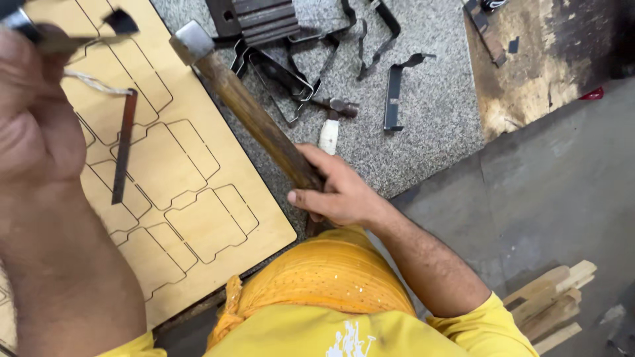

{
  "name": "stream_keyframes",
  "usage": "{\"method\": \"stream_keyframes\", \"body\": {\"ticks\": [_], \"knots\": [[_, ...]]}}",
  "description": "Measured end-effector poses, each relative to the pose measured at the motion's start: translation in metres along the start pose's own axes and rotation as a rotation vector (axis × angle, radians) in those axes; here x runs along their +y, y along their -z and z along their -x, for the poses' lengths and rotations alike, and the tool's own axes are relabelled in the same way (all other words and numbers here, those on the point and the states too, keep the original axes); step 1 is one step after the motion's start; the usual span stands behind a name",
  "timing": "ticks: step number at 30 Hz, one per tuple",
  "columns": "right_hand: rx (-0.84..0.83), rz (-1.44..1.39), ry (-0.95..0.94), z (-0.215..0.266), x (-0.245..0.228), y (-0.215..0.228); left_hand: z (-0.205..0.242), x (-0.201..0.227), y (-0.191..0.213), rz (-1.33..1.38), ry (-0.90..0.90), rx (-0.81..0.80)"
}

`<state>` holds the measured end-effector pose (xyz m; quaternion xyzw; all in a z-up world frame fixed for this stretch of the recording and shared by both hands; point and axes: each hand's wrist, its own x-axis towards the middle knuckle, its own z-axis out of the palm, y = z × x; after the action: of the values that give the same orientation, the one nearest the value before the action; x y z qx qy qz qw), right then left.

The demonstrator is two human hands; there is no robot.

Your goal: The person repeatedly places a metal piece into a press machine, operates the lever to cut or shape it, then removes and inspects the piece. The process is repeated multiple times with the same metal part.

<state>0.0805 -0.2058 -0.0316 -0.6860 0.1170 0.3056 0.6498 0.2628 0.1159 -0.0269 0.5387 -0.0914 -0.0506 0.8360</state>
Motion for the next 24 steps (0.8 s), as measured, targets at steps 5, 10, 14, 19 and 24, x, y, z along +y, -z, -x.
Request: {"method": "stream_keyframes", "body": {"ticks": [5, 10, 14, 19, 24], "knots": [[0.038, 0.193, 0.319, 0.014, 0.001, 0.009, 0.013, -0.011, -0.021, 0.022, 0.017, -0.021], [0.206, -0.055, -0.034, 0.052, 0.018, 0.025, 0.013, -0.027, -0.055, 0.003, 0.156, 0.044], [0.286, -0.178, 0.026, 0.070, 0.032, 0.031, 0.010, -0.043, -0.078, -0.027, 0.109, -0.110], [0.334, -0.288, 0.086, 0.084, 0.038, 0.030, 0.013, -0.058, -0.098, -0.067, 0.046, -0.228], [0.350, -0.322, 0.227, 0.090, 0.040, 0.026, 0.008, -0.075, -0.110, -0.343, -0.103, -0.269]]}}
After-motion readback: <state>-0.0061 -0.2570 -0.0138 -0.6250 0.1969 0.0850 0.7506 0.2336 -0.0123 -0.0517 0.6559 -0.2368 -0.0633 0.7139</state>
